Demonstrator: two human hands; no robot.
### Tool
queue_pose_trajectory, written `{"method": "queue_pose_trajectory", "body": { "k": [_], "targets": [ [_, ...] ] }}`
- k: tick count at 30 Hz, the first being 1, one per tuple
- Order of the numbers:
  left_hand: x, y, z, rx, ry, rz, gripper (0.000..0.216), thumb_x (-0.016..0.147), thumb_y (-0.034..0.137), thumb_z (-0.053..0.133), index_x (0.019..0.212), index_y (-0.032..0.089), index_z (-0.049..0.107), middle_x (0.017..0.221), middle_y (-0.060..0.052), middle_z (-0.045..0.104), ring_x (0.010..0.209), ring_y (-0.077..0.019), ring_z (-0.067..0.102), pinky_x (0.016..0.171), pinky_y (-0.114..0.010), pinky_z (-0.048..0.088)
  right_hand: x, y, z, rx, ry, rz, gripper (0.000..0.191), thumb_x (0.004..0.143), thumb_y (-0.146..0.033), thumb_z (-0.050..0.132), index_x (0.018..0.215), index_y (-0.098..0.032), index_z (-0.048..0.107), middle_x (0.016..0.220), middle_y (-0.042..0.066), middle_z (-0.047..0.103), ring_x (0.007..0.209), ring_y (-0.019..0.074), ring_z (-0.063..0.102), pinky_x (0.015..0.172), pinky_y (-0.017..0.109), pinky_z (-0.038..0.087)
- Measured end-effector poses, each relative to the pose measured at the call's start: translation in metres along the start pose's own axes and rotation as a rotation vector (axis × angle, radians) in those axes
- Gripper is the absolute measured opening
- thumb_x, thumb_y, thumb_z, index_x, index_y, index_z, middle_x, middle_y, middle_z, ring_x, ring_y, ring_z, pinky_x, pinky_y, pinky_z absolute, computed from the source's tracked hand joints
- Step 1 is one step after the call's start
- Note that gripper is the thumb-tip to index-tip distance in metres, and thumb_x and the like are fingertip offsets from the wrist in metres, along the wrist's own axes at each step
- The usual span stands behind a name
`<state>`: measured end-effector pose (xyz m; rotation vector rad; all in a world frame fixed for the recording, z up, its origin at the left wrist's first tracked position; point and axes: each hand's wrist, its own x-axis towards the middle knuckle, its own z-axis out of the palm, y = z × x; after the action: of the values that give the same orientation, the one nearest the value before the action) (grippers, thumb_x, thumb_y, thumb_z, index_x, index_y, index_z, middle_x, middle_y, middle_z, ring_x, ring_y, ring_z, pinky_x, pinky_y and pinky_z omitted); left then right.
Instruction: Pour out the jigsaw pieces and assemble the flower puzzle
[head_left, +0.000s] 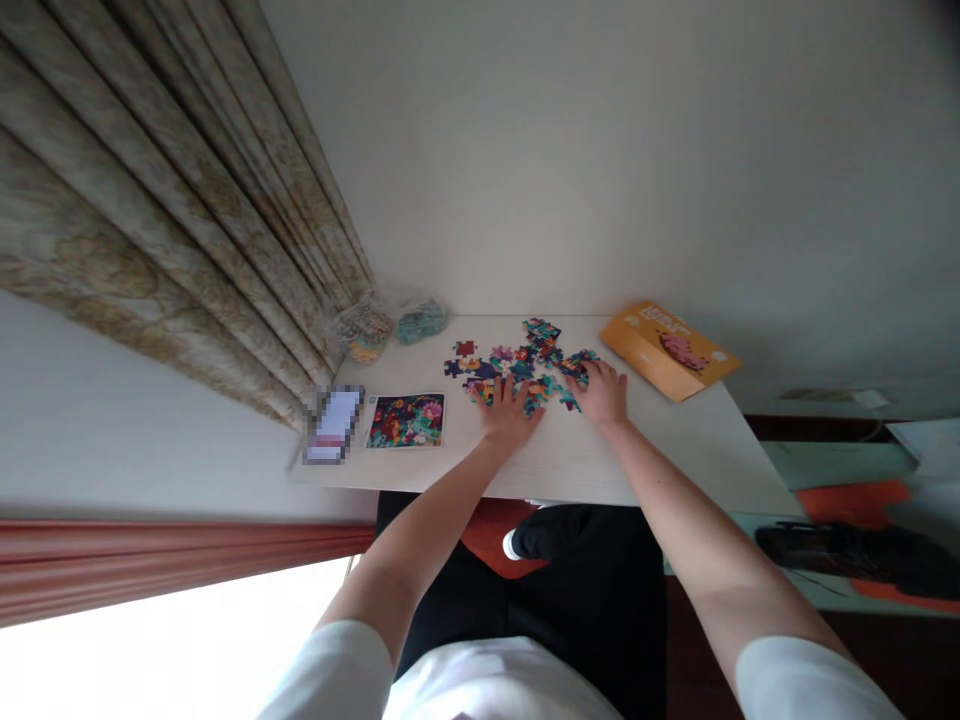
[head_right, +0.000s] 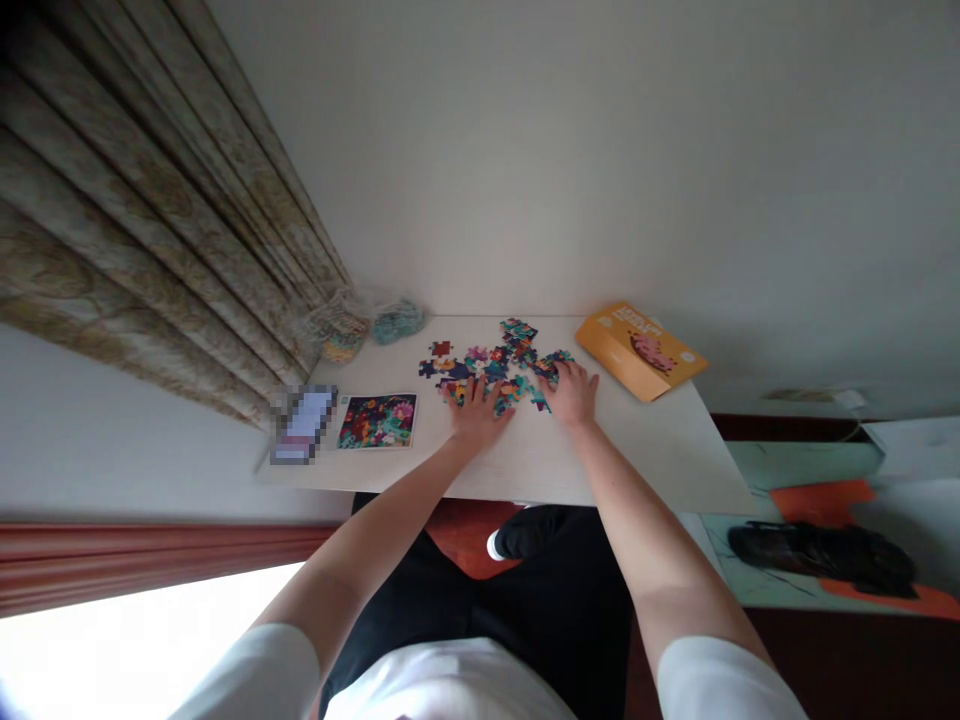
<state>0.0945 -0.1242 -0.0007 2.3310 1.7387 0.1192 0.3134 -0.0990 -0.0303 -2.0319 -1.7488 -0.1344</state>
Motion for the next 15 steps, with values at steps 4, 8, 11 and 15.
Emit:
{"method": "queue_pose_trajectory", "body": {
  "k": [4, 8, 11, 15],
  "targets": [
    [0.010, 0.007, 0.000, -0.002, -0.003, -0.018, 0.071, 0.103, 0.065, 0.028, 0.165, 0.031, 0.033, 0.174, -0.006, 0.022, 0.162, -0.0357, 0.015, 0.125, -0.072, 0.000, 0.009, 0.003, 0.001, 0.026, 0.016, -0.057, 0.047, 0.095, -0.045, 0.054, 0.126, -0.013, 0.067, 0.124, 0.022, 0.069, 0.113, 0.0359, 0.060, 0.099, 0.051, 0.044],
    [0.013, 0.009, 0.002, -0.048, 0.044, -0.019, 0.068, 0.103, 0.062, 0.035, 0.163, 0.029, 0.037, 0.173, -0.010, 0.026, 0.160, -0.0386, 0.018, 0.123, -0.075, -0.002, 0.009, 0.004, 0.000, 0.083, 0.054, -0.099, 0.045, 0.093, -0.045, 0.056, 0.121, -0.011, 0.069, 0.118, 0.021, 0.070, 0.110, 0.0345, 0.062, 0.100, 0.047, 0.047],
    [0.009, 0.008, 0.007, -0.095, 0.124, 0.026, 0.067, 0.103, 0.058, 0.042, 0.162, 0.025, 0.041, 0.171, -0.014, 0.029, 0.159, -0.0399, 0.023, 0.123, -0.077, -0.002, 0.005, 0.005, -0.001, 0.156, 0.101, -0.091, 0.045, 0.093, -0.047, 0.058, 0.120, -0.013, 0.070, 0.115, 0.019, 0.070, 0.110, 0.0344, 0.062, 0.101, 0.047, 0.048],
    [-0.005, 0.004, 0.011, -0.115, 0.211, 0.173, 0.063, 0.103, 0.049, 0.049, 0.160, 0.024, 0.041, 0.170, -0.015, 0.031, 0.157, -0.0379, 0.028, 0.125, -0.074, 0.001, 0.001, 0.006, -0.005, 0.243, 0.140, -0.069, 0.047, 0.093, -0.049, 0.060, 0.124, -0.015, 0.069, 0.115, 0.019, 0.070, 0.112, 0.0346, 0.062, 0.101, 0.049, 0.050]
  ]
}}
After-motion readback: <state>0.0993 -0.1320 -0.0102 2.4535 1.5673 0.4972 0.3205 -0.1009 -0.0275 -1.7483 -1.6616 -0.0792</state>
